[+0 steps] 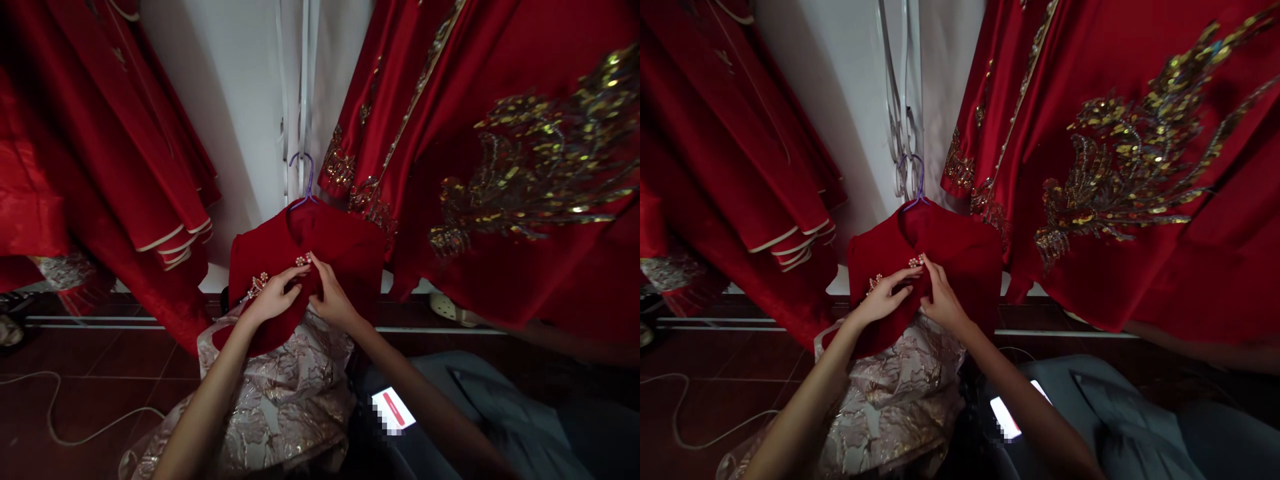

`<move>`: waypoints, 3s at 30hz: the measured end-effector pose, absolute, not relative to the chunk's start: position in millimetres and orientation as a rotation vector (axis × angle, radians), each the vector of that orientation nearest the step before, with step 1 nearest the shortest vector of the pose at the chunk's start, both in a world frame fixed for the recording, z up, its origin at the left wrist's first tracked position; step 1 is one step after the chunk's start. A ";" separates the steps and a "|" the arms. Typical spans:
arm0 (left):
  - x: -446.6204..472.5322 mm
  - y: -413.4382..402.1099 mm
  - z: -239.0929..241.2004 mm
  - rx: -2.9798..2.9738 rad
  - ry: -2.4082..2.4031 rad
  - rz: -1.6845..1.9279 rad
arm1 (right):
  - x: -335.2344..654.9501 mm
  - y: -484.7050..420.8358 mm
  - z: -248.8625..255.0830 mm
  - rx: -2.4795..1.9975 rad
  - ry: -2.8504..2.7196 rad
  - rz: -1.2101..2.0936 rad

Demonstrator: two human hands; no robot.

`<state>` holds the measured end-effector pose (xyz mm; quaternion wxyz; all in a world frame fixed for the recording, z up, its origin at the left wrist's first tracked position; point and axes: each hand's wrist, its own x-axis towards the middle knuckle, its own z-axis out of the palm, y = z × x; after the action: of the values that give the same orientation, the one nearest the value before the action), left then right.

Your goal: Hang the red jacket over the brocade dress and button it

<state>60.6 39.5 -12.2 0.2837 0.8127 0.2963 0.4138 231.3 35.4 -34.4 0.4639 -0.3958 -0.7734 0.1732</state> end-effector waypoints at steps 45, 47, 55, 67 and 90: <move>32.1 48.2 -73.8 1.347 1.279 1.689 | 148.9 67.3 -60.7 -1.093 -1.655 0.608; 31.6 48.5 -73.1 1.358 1.286 1.672 | 148.1 65.3 -60.7 -1.087 -1.627 0.590; 25.8 48.3 -73.4 1.389 1.330 1.614 | 146.1 58.7 -61.1 -1.067 -1.597 0.507; 9.6 40.5 -73.1 1.530 1.301 1.472 | 156.9 58.2 -47.2 -1.125 -1.599 0.662; 72.6 -16.4 -67.5 1.729 1.663 1.437 | 225.3 -6.0 -89.3 -1.435 -1.851 0.525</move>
<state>72.6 -16.4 -67.5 0.1719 0.6090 0.5859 0.5062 225.3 -6.0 -89.3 0.3622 -0.5574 -0.7187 0.2038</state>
